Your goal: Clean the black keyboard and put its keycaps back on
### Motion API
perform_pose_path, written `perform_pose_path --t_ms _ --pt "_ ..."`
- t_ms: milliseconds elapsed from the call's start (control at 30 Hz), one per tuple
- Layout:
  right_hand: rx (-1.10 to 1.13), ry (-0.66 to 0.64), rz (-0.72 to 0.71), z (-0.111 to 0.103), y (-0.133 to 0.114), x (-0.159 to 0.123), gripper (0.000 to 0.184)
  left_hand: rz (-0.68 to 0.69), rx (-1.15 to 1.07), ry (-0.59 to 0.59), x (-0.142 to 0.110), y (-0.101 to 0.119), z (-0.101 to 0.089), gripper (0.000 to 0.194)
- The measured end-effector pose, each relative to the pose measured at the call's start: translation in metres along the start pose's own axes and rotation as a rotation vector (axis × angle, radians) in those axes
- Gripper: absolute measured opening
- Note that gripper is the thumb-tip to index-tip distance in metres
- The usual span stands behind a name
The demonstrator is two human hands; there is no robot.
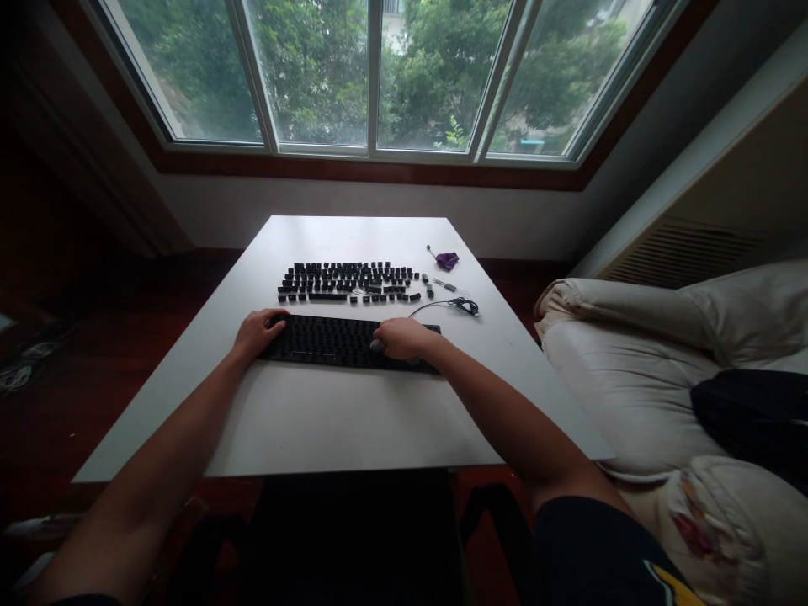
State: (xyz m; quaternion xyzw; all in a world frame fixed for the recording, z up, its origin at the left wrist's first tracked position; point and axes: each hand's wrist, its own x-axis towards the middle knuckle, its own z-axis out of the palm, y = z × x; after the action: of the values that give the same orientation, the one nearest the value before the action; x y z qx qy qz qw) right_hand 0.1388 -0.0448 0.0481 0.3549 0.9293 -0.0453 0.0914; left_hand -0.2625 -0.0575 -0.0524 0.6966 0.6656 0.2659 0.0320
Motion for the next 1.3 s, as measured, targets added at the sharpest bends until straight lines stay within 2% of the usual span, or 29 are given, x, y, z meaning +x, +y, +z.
perform_pose_path --t_ms 100,233,467,567,667,767,867,967,1133,1200,1300 --pt "0.057 0.054 -0.053 0.001 -0.002 -0.012 0.022 0.001 -0.011 0.004 0.000 0.001 -0.001 0.034" --pt "0.094 0.174 0.018 0.006 0.015 -0.029 0.032 0.008 -0.038 0.002 -0.002 0.000 -0.002 0.034" --pt "0.024 0.131 0.175 0.023 0.078 -0.073 0.038 -0.004 -0.039 0.024 -0.002 -0.002 -0.001 0.034" --pt "0.030 0.090 0.281 0.022 0.095 -0.085 0.037 -0.005 -0.029 0.018 -0.002 -0.001 0.000 0.034" --pt "0.000 0.151 0.317 0.018 0.088 -0.082 0.037 -0.001 -0.015 0.018 -0.003 0.000 -0.001 0.034" --pt "0.041 0.254 0.246 0.017 0.064 -0.070 0.042 0.000 -0.008 0.014 -0.002 0.002 -0.002 0.034" --pt "0.100 0.225 0.174 0.021 0.050 -0.062 0.042 -0.009 -0.017 0.010 -0.002 0.003 -0.003 0.035" --pt "0.134 0.144 0.191 0.025 0.063 -0.067 0.045 -0.013 -0.026 0.013 -0.003 0.003 -0.004 0.034" --pt "0.111 0.047 0.337 0.027 0.107 -0.086 0.042 -0.014 -0.034 0.018 -0.003 0.003 -0.003 0.034" --pt "0.128 0.074 0.379 0.026 0.114 -0.090 0.036 -0.016 -0.035 0.020 -0.003 0.002 -0.003 0.034" --pt "0.314 0.171 0.332 0.023 0.107 -0.092 0.033 -0.014 -0.030 0.020 -0.003 0.003 -0.002 0.034"
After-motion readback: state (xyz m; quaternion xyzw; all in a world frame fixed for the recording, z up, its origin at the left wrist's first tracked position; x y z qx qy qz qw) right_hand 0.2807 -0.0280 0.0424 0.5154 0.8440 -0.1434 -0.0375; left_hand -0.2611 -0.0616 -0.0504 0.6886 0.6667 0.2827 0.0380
